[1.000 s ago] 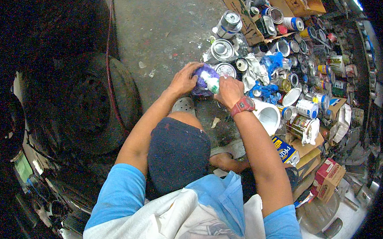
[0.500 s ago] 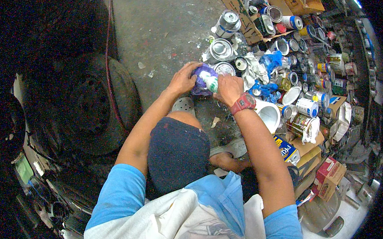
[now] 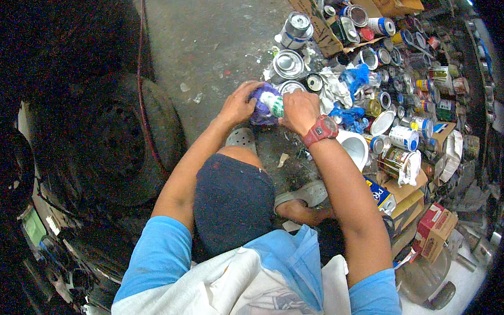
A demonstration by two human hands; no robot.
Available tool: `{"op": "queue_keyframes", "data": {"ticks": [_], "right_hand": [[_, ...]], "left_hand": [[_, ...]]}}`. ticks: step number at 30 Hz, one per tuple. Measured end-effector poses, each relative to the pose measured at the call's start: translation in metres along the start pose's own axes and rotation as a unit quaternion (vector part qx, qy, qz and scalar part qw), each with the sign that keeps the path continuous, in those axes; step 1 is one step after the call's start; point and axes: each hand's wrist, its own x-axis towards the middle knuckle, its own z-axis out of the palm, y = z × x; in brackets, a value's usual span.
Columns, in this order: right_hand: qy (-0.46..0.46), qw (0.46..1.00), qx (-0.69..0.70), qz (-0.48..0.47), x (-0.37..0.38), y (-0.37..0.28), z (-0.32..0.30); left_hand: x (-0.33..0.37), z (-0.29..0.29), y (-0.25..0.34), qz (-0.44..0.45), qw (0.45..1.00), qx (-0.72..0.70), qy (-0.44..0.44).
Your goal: The person uses a spray gun to apply white paint to the hood and front fender of a white car. They walk to a paint mixing area, open a can, and pour paint into the spray gun cup before returning to continue spraying the car.
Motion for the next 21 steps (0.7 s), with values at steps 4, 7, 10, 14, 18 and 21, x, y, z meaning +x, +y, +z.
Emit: {"op": "queue_keyframes", "data": {"ticks": [4, 7, 10, 14, 18, 21], "right_hand": [[-0.006, 0.999, 0.036, 0.023, -0.007, 0.004, -0.002], [-0.003, 0.987, 0.148, 0.067, -0.021, 0.008, 0.010], [0.043, 0.952, 0.275, 0.126, -0.041, 0.008, 0.036], [0.111, 0.850, 0.466, 0.218, -0.070, 0.001, 0.082], [0.256, 0.755, 0.498, 0.339, -0.076, 0.003, 0.122], [0.329, 0.693, 0.506, 0.395, -0.068, 0.016, 0.140]], "left_hand": [[0.000, 0.001, -0.004, 0.009, 1.000, 0.006, 0.000], [0.001, 0.000, -0.005, -0.020, 1.000, -0.007, -0.023], [0.002, -0.002, -0.004, -0.023, 0.999, -0.005, -0.033], [0.003, -0.004, -0.004, -0.038, 0.998, -0.025, -0.048], [0.005, -0.001, -0.008, -0.025, 0.998, -0.017, -0.050], [0.007, 0.003, -0.012, 0.003, 0.999, 0.013, -0.036]]}}
